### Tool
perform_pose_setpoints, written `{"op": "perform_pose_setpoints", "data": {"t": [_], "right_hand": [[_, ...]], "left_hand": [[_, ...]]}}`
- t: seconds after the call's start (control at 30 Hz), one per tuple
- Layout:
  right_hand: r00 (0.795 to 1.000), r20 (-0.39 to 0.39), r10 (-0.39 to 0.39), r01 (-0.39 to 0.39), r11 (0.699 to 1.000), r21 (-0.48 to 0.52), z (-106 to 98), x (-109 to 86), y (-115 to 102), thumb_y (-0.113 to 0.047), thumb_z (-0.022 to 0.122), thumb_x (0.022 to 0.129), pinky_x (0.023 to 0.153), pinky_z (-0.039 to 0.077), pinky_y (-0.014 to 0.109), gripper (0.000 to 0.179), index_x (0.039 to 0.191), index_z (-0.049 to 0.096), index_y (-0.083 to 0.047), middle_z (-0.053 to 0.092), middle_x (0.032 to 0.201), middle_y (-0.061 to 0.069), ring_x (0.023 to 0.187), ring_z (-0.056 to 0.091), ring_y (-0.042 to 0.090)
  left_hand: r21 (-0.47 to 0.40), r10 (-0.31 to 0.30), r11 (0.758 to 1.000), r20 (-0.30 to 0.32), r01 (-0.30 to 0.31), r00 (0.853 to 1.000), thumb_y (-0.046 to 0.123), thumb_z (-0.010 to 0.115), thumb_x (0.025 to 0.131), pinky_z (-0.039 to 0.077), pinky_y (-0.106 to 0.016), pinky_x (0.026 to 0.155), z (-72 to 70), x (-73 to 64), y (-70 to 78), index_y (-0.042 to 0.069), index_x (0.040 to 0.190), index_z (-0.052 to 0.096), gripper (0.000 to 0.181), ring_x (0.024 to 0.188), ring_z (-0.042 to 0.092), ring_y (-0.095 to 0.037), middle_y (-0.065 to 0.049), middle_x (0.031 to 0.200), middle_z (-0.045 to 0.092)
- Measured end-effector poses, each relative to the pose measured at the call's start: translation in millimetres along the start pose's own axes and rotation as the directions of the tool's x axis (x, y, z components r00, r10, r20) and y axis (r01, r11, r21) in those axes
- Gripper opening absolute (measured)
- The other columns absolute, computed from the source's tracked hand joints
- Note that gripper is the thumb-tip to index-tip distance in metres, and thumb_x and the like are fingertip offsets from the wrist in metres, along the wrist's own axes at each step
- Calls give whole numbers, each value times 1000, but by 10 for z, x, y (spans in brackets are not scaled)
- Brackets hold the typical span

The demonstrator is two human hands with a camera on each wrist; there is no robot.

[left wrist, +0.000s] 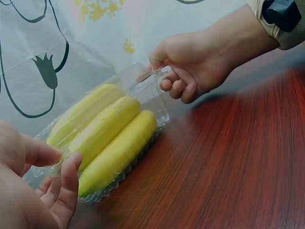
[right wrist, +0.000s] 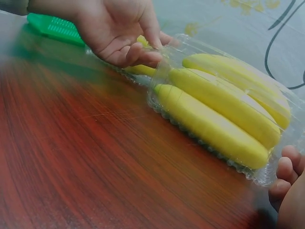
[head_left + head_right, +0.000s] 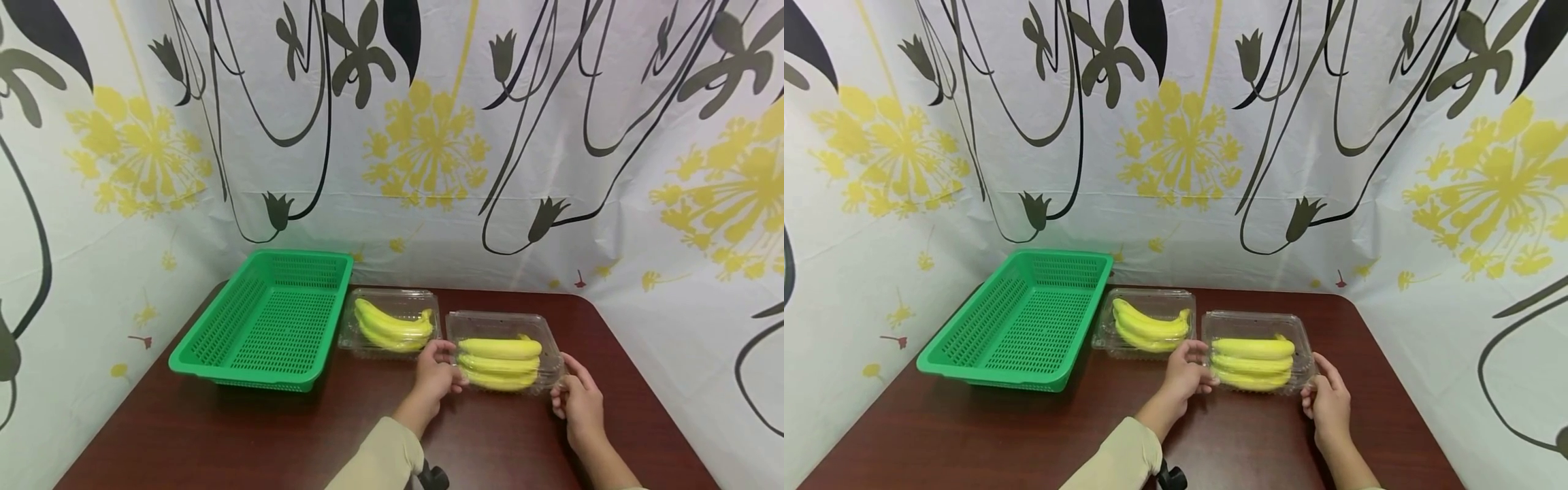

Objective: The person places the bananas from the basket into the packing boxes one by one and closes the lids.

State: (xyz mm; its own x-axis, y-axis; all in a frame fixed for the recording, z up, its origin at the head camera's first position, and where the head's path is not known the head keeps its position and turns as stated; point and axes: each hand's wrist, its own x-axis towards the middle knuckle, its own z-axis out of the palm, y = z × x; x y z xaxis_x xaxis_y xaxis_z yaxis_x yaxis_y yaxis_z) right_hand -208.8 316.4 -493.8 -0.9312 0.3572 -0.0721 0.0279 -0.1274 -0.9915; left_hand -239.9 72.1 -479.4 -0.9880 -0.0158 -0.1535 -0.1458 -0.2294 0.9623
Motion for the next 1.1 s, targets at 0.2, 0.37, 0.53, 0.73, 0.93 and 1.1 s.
{"op": "perform_pose_setpoints", "data": {"t": [0.2,0.37,0.53,0.73,0.93,1.1], "right_hand": [[999,30,-11,10,1000,24,-1,0,11,1,31,95,39,33,23,48,139,43,-16,53,60,-1,46,46,7],[1000,29,1,-2,998,56,2,1,18,1,30,96,39,32,23,48,137,44,-19,51,59,-2,46,44,7],[1000,27,2,-4,998,57,16,6,16,0,29,97,39,30,23,47,137,43,-19,50,58,-2,45,42,6],[1000,14,-4,3,999,50,31,10,5,-1,34,99,39,32,19,43,138,43,-16,51,59,-3,45,42,5],[999,-46,14,-12,1000,29,28,22,-2,-6,41,100,39,34,20,39,137,47,-15,52,63,-3,48,45,5],[988,-154,-12,-1,997,-83,13,40,-26,-16,52,100,43,39,21,32,132,55,-14,55,72,-6,55,50,7]], "left_hand": [[16,11,1000,-9,-11,1000,-24,59,68,47,-25,42,4,-5,-1,7,103,61,46,50,61,-17,-13,91,53],[45,33,998,-14,-32,999,-24,56,69,44,-23,39,12,-23,-4,7,102,61,46,51,64,-20,-13,89,54],[50,45,998,-17,-44,999,-25,55,69,43,-23,39,11,-22,-13,6,102,60,45,52,64,-20,-13,88,55],[46,76,996,-10,-75,997,-25,59,68,48,-25,42,-7,7,-44,5,103,62,46,52,61,-17,-16,96,57],[45,120,992,-3,-120,993,-16,66,76,53,-30,48,-14,-27,-77,5,109,62,39,55,63,-18,-17,103,55],[91,148,985,4,-148,989,-1,71,84,54,-31,49,-45,-76,-78,6,113,62,32,55,64,-18,-12,101,57]]}}
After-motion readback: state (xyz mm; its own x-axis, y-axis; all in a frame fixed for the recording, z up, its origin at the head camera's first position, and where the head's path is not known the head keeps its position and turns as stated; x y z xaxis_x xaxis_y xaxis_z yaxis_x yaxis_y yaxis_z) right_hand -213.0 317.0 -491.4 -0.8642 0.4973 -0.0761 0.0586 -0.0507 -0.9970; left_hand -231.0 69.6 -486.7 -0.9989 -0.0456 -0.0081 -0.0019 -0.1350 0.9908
